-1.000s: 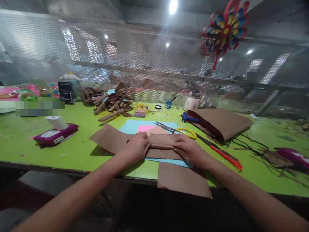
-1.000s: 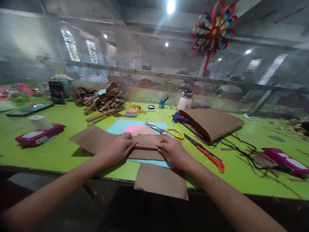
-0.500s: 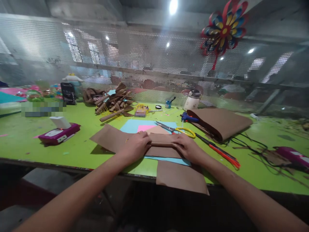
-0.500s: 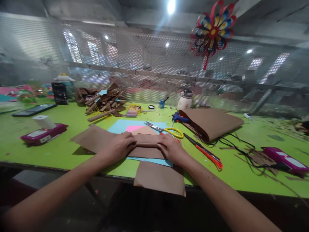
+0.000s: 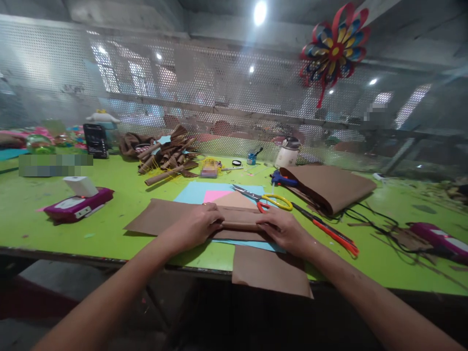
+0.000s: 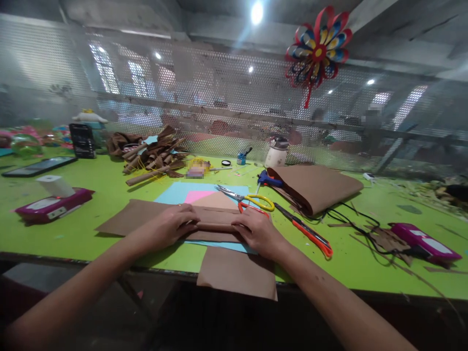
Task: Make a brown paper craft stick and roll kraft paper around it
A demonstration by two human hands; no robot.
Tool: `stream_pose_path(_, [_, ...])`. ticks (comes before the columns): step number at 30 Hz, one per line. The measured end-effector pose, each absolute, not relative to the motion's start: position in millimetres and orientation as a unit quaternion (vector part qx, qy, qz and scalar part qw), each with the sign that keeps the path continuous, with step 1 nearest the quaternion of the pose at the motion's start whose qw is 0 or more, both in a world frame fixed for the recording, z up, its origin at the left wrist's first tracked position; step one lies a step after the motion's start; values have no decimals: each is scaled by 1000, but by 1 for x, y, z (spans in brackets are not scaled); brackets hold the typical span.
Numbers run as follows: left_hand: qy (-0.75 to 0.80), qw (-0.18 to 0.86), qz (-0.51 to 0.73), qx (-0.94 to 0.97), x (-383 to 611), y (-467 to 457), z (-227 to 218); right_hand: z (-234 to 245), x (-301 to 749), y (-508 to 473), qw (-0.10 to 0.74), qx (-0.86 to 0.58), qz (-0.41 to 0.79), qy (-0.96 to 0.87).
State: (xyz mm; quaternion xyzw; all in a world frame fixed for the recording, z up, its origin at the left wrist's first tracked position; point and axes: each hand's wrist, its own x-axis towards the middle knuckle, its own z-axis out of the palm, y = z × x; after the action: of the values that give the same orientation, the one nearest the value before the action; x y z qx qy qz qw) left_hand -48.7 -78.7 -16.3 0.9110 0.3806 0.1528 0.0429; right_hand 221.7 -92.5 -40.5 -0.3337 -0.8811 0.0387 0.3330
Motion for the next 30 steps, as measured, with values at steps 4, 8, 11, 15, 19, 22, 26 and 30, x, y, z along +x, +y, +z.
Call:
stream_pose_path(4, [371, 56, 145, 916, -50, -87, -12, -40, 224, -97, 307, -325, 51, -893])
stream_pose_path(8, [361, 60, 145, 919, -48, -89, -10, -38, 224, -102, 292, -320, 37, -901])
stream_pose_path(11, [351, 68, 147, 922, -47, -87, -10, -38, 223, -106, 281, -335, 36, -899])
stream_pose_path(15, [341, 72, 144, 926, -48, -84, -11, -35, 224, -107, 286, -347, 64, -891])
stream_pose_path(19, [338, 68, 150, 927, -48, -84, -13, -18, 221, -104, 225, -354, 112, -901])
stream_pose_path(22, [335, 71, 159, 926, -49, -84, -16, -4, 213, -103, 155, -342, 130, -918])
stream_pose_path(26, [330, 75, 178, 924, -49, -85, -18, 2, 205, -104, 128, -341, 119, -924])
stream_pose_path(30, [330, 75, 177, 924, -48, -84, -19, -1, 205, -104, 138, -329, 107, -928])
